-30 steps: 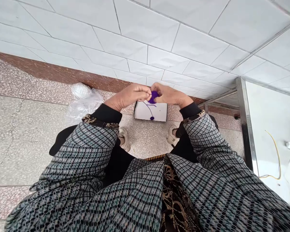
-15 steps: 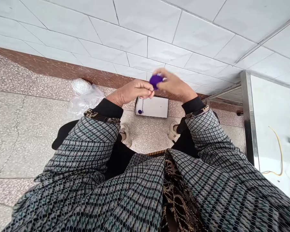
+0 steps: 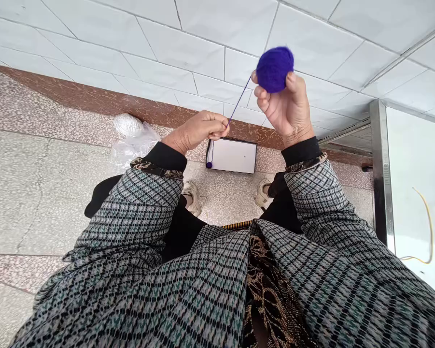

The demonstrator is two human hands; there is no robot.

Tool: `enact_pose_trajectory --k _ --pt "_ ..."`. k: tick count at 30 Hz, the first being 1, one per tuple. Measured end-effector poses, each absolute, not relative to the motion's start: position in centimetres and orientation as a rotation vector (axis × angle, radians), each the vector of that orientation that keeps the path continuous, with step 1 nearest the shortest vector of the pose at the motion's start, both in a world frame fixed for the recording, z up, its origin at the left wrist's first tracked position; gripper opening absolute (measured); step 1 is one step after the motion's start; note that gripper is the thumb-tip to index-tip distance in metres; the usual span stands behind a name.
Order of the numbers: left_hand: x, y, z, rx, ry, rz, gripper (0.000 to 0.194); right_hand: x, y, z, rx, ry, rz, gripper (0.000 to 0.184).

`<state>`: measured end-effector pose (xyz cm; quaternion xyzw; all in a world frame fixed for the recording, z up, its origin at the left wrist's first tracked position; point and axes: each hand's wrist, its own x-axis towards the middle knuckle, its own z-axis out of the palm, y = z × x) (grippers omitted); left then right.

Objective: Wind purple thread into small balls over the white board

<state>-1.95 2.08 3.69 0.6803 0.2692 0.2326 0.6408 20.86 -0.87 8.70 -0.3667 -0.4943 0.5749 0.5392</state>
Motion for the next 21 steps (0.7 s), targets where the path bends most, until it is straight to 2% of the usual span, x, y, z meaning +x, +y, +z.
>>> enact_pose_trajectory --k 3,7,10,12,15,17,19,21 --pt "-1.7 1.6 4.2 1.696 0.498 0.4 0.022 19.9 -0.2 7.7 -1.197 -1.123 1.232 0.026" --pt "-2.4 1.8 4.5 1.75 0.589 0.459 0.015 19.5 -0.8 6.5 -1.53 -1.662 1.201 0.035" --pt "-3.0 2.6 4.2 1.687 0.771 0.639 0.017 19.8 -1.6 6.8 -1.202 -1.949 1.609 0.039" --pt "-3.1 2.9 4.0 1.648 0.841 0.698 0.021 20.2 -1.5 7.3 -0.915 -1.744 1.788 0.047" --pt "-2.6 2.6 4.2 1.647 0.804 0.595 0.024 20.7 -0.5 7.6 -0.793 -1.298 1.556 0.055" --pt "-2.1 1.9 4.7 1.702 0.72 0.465 0.024 20.8 0.3 7.3 -0.91 -1.139 1.313 0.046" --pt "-1.8 1.3 5.3 1.762 0.635 0.372 0.024 20.6 0.6 6.8 -1.182 -1.191 1.202 0.037" --pt "-1.8 1.1 5.7 1.779 0.618 0.371 0.024 20.3 0.2 6.5 -1.448 -1.469 1.254 0.038"
